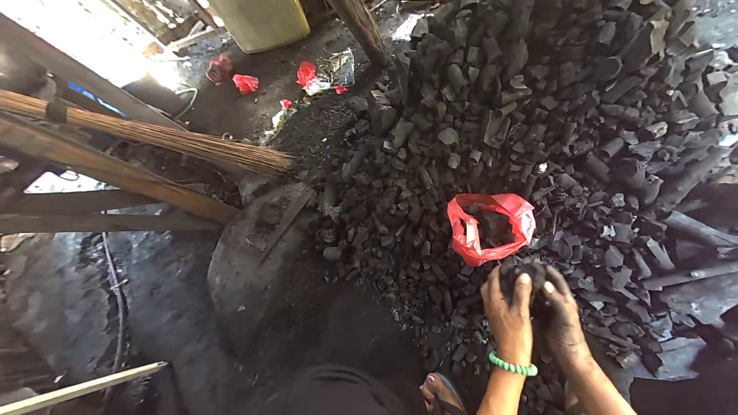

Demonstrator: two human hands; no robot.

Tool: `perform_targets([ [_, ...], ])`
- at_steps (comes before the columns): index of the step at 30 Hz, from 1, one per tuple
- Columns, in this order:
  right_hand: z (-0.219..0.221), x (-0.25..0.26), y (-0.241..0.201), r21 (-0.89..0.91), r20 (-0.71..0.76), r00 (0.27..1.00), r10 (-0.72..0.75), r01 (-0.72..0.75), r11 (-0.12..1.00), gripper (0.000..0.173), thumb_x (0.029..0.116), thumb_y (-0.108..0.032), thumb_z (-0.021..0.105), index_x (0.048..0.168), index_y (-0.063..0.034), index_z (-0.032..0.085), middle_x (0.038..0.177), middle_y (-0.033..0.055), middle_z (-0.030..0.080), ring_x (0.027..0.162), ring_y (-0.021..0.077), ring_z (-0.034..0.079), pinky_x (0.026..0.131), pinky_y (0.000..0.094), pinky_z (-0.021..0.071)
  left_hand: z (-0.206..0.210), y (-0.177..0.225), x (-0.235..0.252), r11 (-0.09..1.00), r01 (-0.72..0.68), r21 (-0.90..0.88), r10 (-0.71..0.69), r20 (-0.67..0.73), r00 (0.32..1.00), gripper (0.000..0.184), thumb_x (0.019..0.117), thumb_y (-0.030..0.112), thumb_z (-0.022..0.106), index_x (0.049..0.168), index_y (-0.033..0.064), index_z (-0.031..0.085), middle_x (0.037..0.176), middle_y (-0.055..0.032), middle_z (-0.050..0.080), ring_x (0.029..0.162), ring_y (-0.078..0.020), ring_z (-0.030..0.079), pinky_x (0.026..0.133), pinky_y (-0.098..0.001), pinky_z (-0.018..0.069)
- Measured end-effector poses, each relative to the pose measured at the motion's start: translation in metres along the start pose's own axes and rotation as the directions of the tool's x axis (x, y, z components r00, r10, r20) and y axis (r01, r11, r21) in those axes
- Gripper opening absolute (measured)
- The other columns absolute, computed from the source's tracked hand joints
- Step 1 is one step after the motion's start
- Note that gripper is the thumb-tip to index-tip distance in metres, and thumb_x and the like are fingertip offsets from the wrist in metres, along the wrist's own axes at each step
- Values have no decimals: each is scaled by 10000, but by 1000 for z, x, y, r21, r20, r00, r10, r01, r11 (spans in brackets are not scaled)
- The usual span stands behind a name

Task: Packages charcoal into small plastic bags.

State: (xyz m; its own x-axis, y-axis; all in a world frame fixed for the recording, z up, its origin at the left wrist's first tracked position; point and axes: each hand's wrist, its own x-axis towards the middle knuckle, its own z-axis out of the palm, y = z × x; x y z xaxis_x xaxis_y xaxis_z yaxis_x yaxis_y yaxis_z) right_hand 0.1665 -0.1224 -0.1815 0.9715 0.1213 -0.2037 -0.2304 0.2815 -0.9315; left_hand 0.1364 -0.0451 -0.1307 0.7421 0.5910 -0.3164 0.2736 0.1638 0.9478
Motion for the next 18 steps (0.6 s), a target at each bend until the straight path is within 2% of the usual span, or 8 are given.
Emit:
perform_targets([
  [3,22,34,-45,77,125,972,-199,190,979,686,853,-592,699,1390,-198,533,1196,-84,667,1010,34,658,851,243,578,5,48,15,977,-213,-24,214,47,976,559,984,414,589,1421,68,552,1350,-157,547,1210,-252,531,996,-445,461],
  [5,34,69,-58,116,196,957,-216,196,974,690,845,-523,741,1419,-215,512,1182,-78,672,981,45,666,831,252,588,5,66,46,975,-216,-40,219,96,971,570,993,453,563,1456,123,522,1388,-144,527,1227,-253,535,989,-475,485],
  [7,43,101,-57,41,254,960,-119,112,993,673,882,-427,697,1468,-184,470,1182,-15,674,970,90,678,834,314,600,2,69,82,994,-96,-60,105,155,982,559,1023,467,530,1498,178,473,1451,-153,499,1273,-298,518,992,-555,470],
  [9,52,120,-49,-232,278,960,26,41,972,509,988,-315,604,1451,-126,511,1223,78,661,1023,169,661,871,412,576,2,63,114,984,123,-125,-106,137,985,508,1070,379,492,1519,149,436,1480,-161,498,1323,-311,499,1055,-572,433],
  [11,61,129,-42,-499,276,949,153,6,866,452,1006,-245,644,1431,-108,573,1441,241,514,1284,392,518,1018,624,448,0,48,130,936,314,-157,-307,64,949,548,1078,350,480,1571,145,356,1550,-195,419,1402,-357,423,1103,-604,371],
  [12,66,130,-42,-586,283,940,192,11,810,451,1000,-240,664,1429,-129,583,1514,278,423,1365,458,428,1057,668,387,-4,39,133,929,347,-132,-342,58,938,606,1078,371,475,1613,176,269,1606,-210,328,1446,-391,355,1112,-638,340],
  [14,76,131,-48,-713,315,918,241,61,699,440,1001,-253,675,1421,-142,600,1553,296,366,1391,491,396,1072,666,372,-11,25,133,940,340,-33,-338,38,940,647,1074,415,460,1635,215,208,1638,-224,257,1456,-425,321,1088,-658,348],
  [18,81,140,-54,-816,448,825,345,220,535,445,1041,-285,606,1466,-160,571,1591,270,351,1454,483,340,1152,632,311,-28,40,133,936,258,240,-276,47,960,608,1103,300,439,1637,137,197,1661,-258,169,1511,-434,227,1169,-635,250],
])
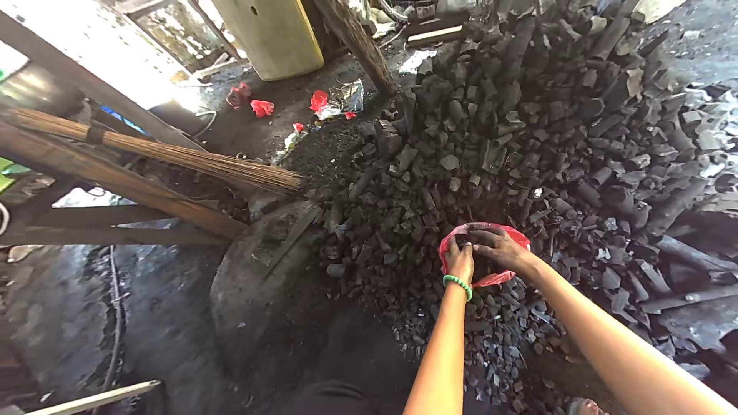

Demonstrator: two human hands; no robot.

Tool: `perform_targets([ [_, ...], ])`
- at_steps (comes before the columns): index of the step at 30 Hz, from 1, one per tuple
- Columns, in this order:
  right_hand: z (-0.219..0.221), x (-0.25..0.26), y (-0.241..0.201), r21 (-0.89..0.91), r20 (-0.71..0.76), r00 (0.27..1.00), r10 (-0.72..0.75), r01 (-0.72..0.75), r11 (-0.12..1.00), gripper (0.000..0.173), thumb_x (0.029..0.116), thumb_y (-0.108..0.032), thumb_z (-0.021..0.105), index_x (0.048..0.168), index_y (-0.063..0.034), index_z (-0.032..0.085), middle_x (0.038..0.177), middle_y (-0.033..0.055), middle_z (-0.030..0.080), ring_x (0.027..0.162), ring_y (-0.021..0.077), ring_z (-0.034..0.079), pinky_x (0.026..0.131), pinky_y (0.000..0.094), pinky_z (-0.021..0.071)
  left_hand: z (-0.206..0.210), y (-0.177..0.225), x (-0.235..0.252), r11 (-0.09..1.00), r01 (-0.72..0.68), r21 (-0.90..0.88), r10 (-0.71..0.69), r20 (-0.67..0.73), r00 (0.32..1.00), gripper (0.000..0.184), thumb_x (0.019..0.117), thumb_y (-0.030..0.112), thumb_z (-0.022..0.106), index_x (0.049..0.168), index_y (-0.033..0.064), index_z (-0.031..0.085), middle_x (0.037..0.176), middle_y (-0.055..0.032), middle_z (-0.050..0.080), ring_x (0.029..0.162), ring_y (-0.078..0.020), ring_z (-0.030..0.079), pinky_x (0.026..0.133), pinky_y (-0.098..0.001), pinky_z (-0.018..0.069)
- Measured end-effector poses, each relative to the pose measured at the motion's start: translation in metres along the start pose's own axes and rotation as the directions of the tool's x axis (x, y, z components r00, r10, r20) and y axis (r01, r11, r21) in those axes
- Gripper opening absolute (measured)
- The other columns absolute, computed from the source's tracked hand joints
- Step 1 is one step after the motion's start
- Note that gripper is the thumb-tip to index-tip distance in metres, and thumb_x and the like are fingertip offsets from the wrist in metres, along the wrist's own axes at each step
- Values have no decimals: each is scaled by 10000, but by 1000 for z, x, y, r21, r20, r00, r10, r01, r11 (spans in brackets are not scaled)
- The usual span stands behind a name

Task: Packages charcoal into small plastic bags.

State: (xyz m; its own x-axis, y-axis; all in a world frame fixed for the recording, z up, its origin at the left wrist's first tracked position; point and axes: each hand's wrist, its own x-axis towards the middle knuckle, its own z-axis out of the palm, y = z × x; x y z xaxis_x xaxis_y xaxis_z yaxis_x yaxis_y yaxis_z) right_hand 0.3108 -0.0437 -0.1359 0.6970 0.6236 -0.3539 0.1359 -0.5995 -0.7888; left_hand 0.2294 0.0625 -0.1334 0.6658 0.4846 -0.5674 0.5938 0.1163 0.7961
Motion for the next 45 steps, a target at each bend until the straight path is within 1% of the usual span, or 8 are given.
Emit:
perform_targets([
  [7,-11,-34,-10,-416,63,997,43,-13,909,527,1015,-453,612,1389,-82,607,1614,222,346,1350,460,500,1071,623,434,-28,44,-54,436,-123,892,125,75,989,430,962,-23,589,1391,3,567,1562,-260,366,1170,-455,610,921,-572,540],
  [12,-25,-63,-23,-478,-111,990,81,-125,869,618,967,-383,709,1420,7,554,1677,256,157,1343,541,458,1013,654,466,-33,53,-71,200,-115,973,254,62,965,358,987,22,593,1337,73,652,1647,-180,267,1371,-463,426,1000,-616,449],
  [18,-50,-88,-24,-369,-224,947,-230,136,919,510,969,-221,717,1415,-28,563,1631,305,243,1279,528,539,986,652,486,-74,66,-83,917,-251,310,233,94,968,343,954,-33,641,1296,-28,622,1200,-242,652,1055,-324,649,924,-470,534],
  [23,-40,-89,14,82,-609,784,-115,207,975,326,1000,-131,631,1271,49,597,1290,317,550,1060,453,633,887,641,525,-117,99,-135,850,-342,-400,382,23,924,305,988,-56,544,1276,43,558,875,-72,655,733,-149,659,700,-306,581],
  [28,49,-57,49,-255,-4,986,-165,159,954,577,880,-199,797,1394,-33,594,1449,285,508,1303,469,533,1054,656,453,-178,92,-180,868,-363,-339,398,37,917,495,1037,90,483,1515,194,404,1041,-118,691,751,-155,692,681,-294,601],
  [32,105,-30,34,-587,275,961,20,152,795,841,848,-340,815,1581,-300,404,1699,208,156,1548,516,34,1118,832,49,-182,65,-174,907,-335,-256,342,-15,939,650,982,51,563,1566,200,320,1105,-169,663,804,-221,695,706,-335,598],
  [38,116,-49,58,-625,257,966,-8,173,761,550,966,-177,667,1494,-232,521,1627,258,310,1509,564,158,1026,786,343,-206,52,-173,948,-319,-18,315,-106,943,662,951,88,605,1559,138,348,1111,-147,666,825,-192,703,720,-303,599],
  [45,114,-95,93,-521,189,976,-111,196,831,528,893,-143,736,1405,-148,609,1522,321,434,1447,596,288,974,778,398,-225,42,-171,932,-361,-4,359,-96,928,666,902,134,647,1522,121,403,1082,-99,713,828,-149,709,730,-246,588],
])
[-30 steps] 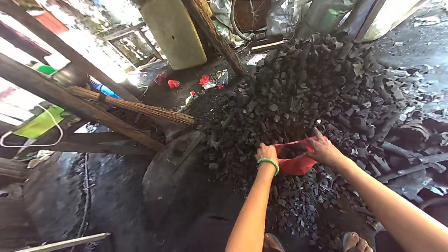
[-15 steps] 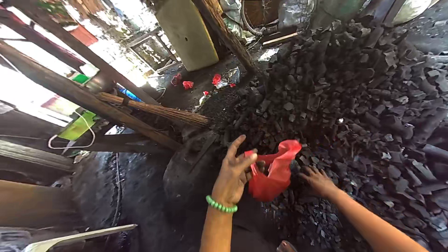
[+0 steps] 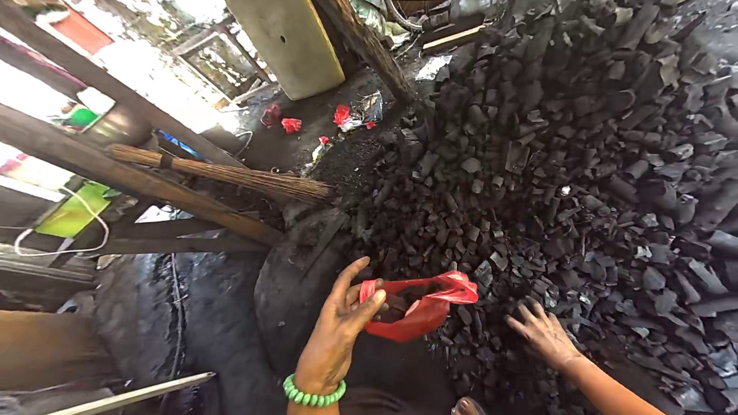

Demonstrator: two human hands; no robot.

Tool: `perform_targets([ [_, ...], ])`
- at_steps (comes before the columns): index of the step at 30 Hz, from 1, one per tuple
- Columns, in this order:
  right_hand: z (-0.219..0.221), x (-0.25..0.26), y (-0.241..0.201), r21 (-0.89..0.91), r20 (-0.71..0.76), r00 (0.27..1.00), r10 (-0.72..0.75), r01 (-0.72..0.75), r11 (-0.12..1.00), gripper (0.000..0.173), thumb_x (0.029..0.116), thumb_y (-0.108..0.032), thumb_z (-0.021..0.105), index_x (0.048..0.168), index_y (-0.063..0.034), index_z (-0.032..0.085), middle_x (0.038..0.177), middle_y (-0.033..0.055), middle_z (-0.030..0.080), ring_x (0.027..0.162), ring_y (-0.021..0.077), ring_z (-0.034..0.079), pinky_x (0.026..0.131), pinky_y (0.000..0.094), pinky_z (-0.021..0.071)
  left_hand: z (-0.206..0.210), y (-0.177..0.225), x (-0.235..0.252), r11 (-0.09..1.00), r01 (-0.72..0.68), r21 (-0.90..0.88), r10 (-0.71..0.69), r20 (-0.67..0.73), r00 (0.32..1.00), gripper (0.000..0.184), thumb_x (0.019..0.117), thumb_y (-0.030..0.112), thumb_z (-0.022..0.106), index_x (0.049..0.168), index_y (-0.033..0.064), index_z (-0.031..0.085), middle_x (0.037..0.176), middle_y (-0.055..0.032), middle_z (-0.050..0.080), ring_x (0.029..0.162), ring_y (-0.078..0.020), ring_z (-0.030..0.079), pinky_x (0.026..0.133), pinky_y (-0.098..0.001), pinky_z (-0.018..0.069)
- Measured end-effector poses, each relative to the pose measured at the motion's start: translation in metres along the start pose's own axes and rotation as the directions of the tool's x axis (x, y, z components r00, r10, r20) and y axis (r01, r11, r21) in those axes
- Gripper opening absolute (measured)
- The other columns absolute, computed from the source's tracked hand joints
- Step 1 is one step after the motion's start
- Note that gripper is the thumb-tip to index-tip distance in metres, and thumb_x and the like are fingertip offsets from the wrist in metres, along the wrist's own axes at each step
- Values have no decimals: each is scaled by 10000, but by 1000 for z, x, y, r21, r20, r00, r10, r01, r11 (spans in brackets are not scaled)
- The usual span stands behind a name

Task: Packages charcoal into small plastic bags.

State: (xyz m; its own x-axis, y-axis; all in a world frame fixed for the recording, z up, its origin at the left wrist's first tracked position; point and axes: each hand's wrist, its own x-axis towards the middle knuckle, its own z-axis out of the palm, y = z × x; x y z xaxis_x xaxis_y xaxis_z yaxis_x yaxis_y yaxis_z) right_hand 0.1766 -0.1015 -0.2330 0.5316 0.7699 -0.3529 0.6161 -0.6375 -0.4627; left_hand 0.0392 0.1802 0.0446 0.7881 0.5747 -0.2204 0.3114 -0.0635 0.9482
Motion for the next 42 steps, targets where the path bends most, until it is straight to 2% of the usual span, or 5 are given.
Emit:
perform_targets([
  [6,-16,3,28,505,-250,892,377,-213,837,662,798,-219,863,1335,59,595,1410,365,486,1303,527,492,1058,644,436,15,1,-1,992,-98,-82,106,102,989,733,845,139,671,1529,182,409,1126,-54,695,884,-136,701,781,-262,595],
  [13,-104,-7,-15,917,-277,949,148,307,-256,411,744,-328,884,1038,-215,619,1060,60,741,927,217,745,823,398,637,54,4,-5,987,-105,-118,138,323,936,715,918,141,655,1565,198,357,1135,-97,679,888,-142,683,787,-285,581],
  [20,-126,24,-109,403,-58,943,-329,324,856,323,930,-170,744,1238,-80,710,1304,156,646,1217,297,614,1064,512,473,61,9,-13,982,-37,-188,103,356,929,677,937,179,631,1561,248,377,1150,-96,682,836,-108,674,693,-214,558],
  [27,-107,25,-64,855,-461,874,156,389,343,181,1039,-129,508,1056,-33,661,941,36,737,813,121,724,794,339,631,36,10,-14,962,-67,-265,87,64,994,505,1014,234,566,1502,243,437,1049,-40,688,743,-82,666,640,-214,565],
  [42,35,-3,-9,-122,431,896,108,-61,991,539,973,-244,682,1487,-164,537,1614,287,310,1443,563,314,1044,766,340,20,4,-1,974,-170,-147,160,-81,984,551,973,206,616,1497,184,446,1175,-25,653,876,-68,679,740,-202,575],
])
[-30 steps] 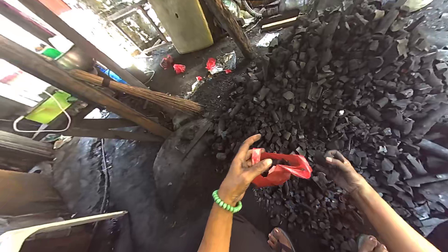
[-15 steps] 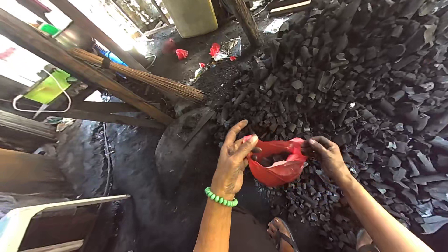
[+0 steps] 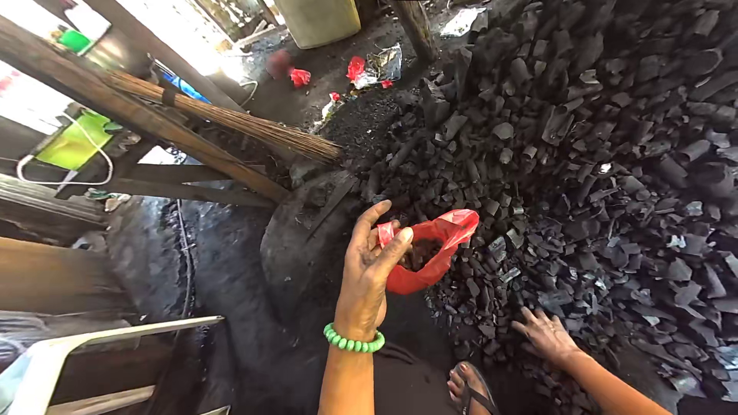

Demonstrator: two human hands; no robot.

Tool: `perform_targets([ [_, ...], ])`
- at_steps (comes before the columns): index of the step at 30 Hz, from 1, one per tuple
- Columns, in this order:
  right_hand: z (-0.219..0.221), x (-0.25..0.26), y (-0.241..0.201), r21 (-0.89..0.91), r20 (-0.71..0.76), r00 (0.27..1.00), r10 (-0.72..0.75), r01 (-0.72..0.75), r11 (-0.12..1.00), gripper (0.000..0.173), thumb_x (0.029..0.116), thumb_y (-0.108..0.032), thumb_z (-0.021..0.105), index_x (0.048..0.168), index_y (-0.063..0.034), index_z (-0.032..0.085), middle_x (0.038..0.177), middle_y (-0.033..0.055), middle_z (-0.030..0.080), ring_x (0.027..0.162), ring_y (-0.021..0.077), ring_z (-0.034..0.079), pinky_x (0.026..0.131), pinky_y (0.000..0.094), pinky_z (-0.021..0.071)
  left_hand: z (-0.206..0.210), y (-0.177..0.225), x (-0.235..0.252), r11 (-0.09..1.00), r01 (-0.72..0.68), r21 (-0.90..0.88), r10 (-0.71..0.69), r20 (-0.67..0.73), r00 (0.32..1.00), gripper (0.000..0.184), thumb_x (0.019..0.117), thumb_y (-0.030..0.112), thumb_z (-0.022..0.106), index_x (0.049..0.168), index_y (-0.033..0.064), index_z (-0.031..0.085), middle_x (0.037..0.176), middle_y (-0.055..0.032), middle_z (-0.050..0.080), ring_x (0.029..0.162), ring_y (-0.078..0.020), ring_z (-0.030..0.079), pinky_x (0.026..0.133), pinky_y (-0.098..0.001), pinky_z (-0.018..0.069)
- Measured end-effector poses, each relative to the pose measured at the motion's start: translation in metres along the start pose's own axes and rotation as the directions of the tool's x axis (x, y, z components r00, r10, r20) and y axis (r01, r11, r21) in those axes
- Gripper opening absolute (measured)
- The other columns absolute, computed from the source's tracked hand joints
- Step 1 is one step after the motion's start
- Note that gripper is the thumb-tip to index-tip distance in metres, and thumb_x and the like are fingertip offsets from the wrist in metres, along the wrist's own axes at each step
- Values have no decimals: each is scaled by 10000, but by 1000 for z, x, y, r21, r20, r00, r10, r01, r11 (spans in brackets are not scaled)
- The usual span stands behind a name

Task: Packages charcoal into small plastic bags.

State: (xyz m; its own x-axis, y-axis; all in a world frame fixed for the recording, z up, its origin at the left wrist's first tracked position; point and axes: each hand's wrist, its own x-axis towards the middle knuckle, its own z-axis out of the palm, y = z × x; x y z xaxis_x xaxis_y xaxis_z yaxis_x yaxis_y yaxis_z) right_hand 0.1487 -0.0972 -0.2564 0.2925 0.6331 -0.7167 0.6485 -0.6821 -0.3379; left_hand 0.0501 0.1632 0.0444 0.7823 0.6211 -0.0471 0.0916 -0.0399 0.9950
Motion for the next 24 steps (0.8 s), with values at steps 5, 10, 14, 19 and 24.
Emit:
perform_targets([
  [5,-11,-2,32,134,33,999,-3,-1,991,509,911,-142,728,1405,-109,611,1575,280,380,1421,509,393,1088,668,400,0,0,1,994,70,-83,-68,31,997,512,1001,220,567,1497,193,441,1086,-41,671,803,-77,684,683,-203,579],
  [10,-55,-28,30,889,-306,952,17,279,363,316,874,-58,701,1163,22,601,964,128,664,784,204,666,723,372,587,11,0,-3,996,94,7,-92,275,957,592,971,261,604,1527,217,406,1058,-51,685,799,-108,677,697,-257,587],
  [14,-116,-68,14,711,-664,748,7,633,-306,359,730,-366,870,1037,-273,710,974,-14,746,753,105,712,625,291,617,34,-4,-9,991,45,124,-97,447,889,649,949,234,640,1544,184,386,1086,-86,662,807,-123,639,708,-277,556],
  [19,-163,-88,-21,734,-635,688,-351,679,4,330,775,-238,831,1076,-214,699,988,-8,746,774,99,708,633,280,603,65,-1,-17,992,24,127,-96,602,793,673,937,201,644,1544,115,366,1112,-114,639,837,-124,613,735,-283,529],
  [24,-143,-73,-73,210,-511,852,-115,253,944,417,937,-217,730,1280,13,672,1375,265,592,1327,457,502,1114,614,354,82,5,-27,994,82,66,-105,693,713,596,968,90,601,1519,61,376,1076,-101,635,838,-84,595,772,-245,512],
])
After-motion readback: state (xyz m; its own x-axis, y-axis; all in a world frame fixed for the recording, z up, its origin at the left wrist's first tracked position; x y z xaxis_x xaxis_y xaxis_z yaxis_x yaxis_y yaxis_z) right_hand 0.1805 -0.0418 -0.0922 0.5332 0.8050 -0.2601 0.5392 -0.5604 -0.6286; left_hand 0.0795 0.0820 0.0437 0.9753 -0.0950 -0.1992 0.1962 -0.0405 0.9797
